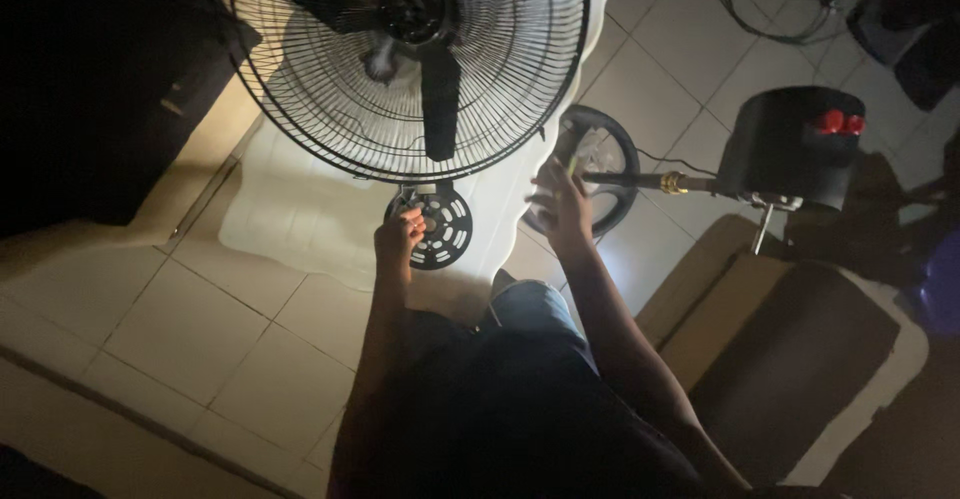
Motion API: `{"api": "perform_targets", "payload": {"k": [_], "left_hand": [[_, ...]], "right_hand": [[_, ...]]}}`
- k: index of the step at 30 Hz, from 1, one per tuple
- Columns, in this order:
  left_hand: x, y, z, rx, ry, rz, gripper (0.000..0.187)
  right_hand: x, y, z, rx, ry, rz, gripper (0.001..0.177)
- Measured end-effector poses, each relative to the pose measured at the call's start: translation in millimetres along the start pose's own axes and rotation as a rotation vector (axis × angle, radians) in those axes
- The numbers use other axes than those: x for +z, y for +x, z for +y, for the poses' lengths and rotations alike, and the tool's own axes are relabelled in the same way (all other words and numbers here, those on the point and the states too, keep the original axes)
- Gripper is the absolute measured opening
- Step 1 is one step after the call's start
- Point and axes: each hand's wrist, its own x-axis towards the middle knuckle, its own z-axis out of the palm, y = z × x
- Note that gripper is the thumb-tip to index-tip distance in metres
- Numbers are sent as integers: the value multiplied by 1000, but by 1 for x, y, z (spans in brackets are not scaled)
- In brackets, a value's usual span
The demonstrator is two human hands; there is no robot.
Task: The person uses a screwdriver to loosen and remove screws from the rear housing of a standing fan. They detach the rear grille and motor cover, exposing the internal components, and place the removed parts on a nearby table.
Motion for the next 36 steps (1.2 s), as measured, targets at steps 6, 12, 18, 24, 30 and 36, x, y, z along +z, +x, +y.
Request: {"api": "perform_targets", "payload": {"k": [6, 12, 18, 24, 30, 36], "left_hand": [[1, 10, 1, 50, 166, -4, 22], [7, 13, 11, 132, 351, -61, 22], [17, 0, 21, 106, 303, -44, 30], [26, -13, 25, 127, 202, -5, 31], [18, -14, 29, 118, 95, -61, 33], [15, -84, 56, 94, -10, -250, 39]], "right_hand": [[-80, -45, 32, 46, 164, -4, 39], [-104, -87, 48, 83, 370, 8, 35], [-100, -127, 53, 36, 414, 26, 32], [-100, -165, 66, -17, 417, 19, 29], [-116, -198, 80, -30, 442, 96, 27], [-182, -217, 89, -76, 579, 246, 23]]}}
